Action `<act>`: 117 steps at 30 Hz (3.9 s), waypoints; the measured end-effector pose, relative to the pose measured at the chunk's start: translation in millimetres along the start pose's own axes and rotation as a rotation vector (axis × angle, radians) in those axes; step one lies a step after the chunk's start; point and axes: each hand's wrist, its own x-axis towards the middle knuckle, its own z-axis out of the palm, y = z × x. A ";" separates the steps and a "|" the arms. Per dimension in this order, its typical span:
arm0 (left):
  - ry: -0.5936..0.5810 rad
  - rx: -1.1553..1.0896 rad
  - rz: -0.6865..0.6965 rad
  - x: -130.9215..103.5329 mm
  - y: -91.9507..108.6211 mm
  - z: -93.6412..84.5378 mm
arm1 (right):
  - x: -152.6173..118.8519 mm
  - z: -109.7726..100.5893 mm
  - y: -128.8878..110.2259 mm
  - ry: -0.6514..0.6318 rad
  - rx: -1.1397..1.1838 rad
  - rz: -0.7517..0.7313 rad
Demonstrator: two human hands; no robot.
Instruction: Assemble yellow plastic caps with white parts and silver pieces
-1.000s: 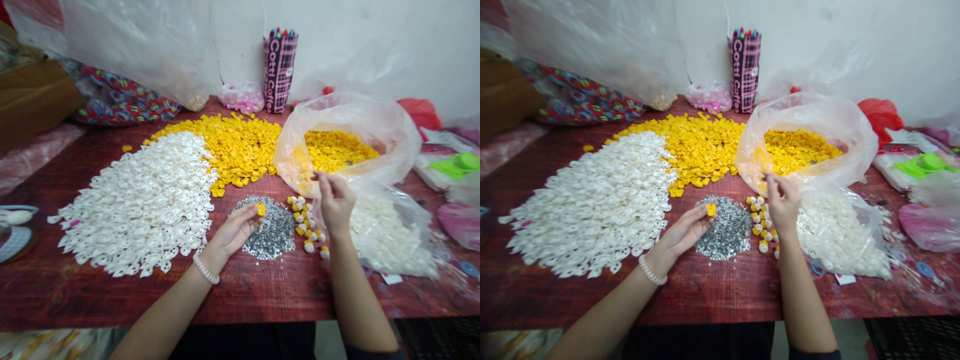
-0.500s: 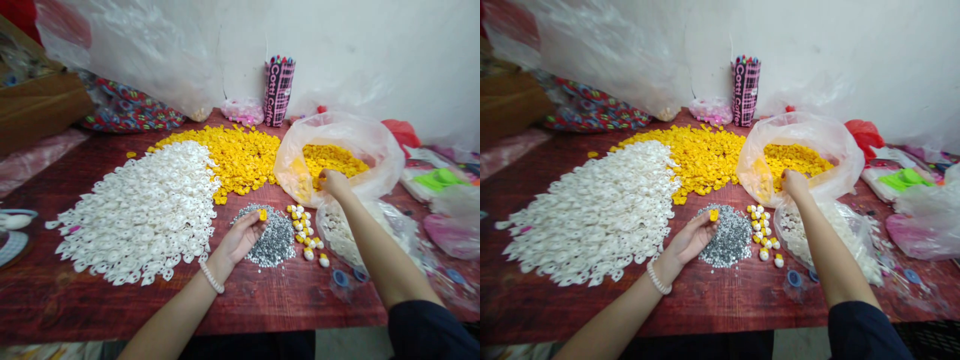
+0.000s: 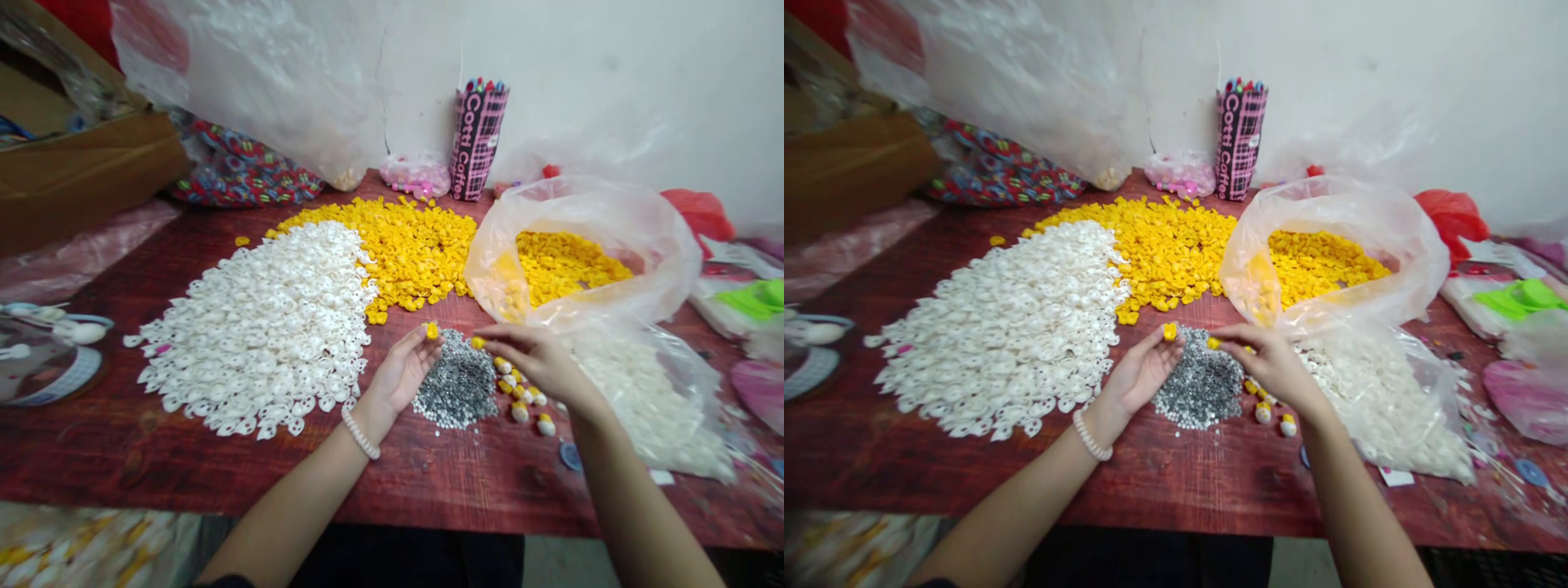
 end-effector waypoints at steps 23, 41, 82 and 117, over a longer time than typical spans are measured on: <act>0.095 -0.007 0.084 4.6 -6.7 0.1 | -17.9 126.8 -27.5 0.261 -0.121 -0.128; -0.034 0.065 0.144 0.7 -3.9 -0.4 | -26.1 85.7 -33.7 0.453 0.103 0.052; 0.026 0.529 0.343 -6.6 -6.3 7.3 | -2.7 66.6 5.9 0.250 -0.055 -0.280; 0.539 1.964 0.911 -10.9 74.2 -7.1 | -8.4 52.0 31.7 0.468 0.570 0.155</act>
